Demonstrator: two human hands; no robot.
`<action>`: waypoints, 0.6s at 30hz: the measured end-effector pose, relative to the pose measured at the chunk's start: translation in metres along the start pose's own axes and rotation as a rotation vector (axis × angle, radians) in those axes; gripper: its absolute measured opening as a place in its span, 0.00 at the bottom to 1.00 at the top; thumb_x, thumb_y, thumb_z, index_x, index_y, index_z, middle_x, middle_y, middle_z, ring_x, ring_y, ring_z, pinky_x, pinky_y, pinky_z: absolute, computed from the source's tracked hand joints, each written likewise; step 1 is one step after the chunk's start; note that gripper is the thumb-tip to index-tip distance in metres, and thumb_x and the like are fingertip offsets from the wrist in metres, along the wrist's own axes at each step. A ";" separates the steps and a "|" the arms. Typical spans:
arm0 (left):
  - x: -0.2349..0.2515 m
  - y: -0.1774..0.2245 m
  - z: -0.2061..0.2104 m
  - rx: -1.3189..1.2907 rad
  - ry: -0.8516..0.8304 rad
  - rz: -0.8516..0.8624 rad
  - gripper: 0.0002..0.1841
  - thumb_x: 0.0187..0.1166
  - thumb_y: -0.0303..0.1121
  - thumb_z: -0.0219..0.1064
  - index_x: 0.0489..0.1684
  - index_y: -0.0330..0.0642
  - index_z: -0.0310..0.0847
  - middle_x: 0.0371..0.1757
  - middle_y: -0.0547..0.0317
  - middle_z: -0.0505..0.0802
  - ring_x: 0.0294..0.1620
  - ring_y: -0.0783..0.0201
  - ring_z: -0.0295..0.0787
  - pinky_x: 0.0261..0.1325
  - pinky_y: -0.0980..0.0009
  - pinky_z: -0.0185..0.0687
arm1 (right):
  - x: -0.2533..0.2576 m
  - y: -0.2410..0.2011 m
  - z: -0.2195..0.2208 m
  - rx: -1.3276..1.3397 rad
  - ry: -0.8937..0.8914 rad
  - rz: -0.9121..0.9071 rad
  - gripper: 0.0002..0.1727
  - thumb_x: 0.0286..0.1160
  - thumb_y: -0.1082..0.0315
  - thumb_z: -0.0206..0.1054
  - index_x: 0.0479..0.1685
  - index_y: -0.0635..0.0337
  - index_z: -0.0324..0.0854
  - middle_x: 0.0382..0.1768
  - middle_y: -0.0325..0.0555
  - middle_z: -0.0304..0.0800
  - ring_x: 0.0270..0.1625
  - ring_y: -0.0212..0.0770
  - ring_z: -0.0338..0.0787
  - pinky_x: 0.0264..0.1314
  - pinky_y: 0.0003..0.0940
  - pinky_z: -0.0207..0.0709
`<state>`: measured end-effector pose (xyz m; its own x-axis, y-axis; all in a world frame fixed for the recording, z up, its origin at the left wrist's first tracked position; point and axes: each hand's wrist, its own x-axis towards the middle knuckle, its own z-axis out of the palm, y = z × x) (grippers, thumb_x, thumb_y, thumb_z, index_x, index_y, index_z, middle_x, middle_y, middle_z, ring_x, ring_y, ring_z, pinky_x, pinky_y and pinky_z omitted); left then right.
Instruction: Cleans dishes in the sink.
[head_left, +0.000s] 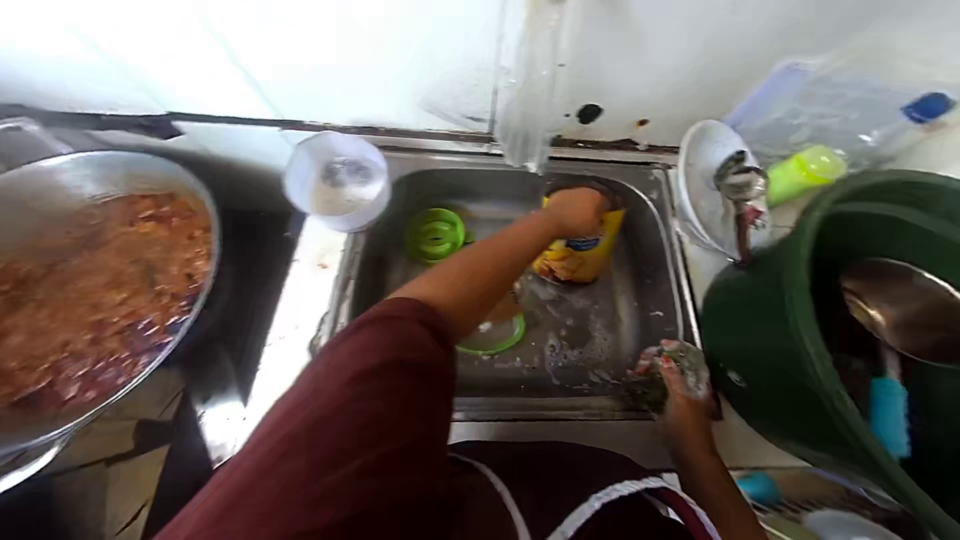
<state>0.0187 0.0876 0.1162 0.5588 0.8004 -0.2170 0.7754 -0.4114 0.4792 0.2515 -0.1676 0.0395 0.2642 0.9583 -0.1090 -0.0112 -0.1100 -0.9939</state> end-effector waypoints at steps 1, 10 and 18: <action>0.003 -0.008 -0.002 -0.005 -0.002 0.007 0.16 0.85 0.37 0.62 0.63 0.42 0.86 0.63 0.40 0.90 0.69 0.39 0.85 0.65 0.32 0.76 | 0.001 0.002 0.002 0.004 0.002 0.001 0.24 0.81 0.71 0.56 0.75 0.69 0.63 0.46 0.45 0.89 0.40 0.41 0.94 0.44 0.42 0.94; 0.017 -0.039 0.001 -0.314 0.083 -0.033 0.16 0.90 0.35 0.54 0.53 0.38 0.89 0.55 0.42 0.92 0.61 0.45 0.88 0.64 0.36 0.75 | 0.004 0.003 0.006 0.023 0.012 -0.042 0.23 0.76 0.72 0.60 0.69 0.70 0.66 0.44 0.46 0.89 0.38 0.43 0.94 0.42 0.44 0.95; 0.013 -0.052 0.041 -0.884 0.174 -0.253 0.15 0.90 0.32 0.51 0.48 0.32 0.83 0.40 0.48 0.88 0.38 0.62 0.84 0.46 0.59 0.81 | 0.004 0.002 0.005 0.026 -0.005 -0.065 0.21 0.75 0.75 0.59 0.67 0.70 0.68 0.43 0.46 0.89 0.38 0.42 0.94 0.43 0.42 0.94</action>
<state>-0.0019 0.1019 0.0538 0.2964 0.9044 -0.3070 0.3227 0.2077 0.9234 0.2478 -0.1627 0.0369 0.2603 0.9645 -0.0443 -0.0197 -0.0406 -0.9990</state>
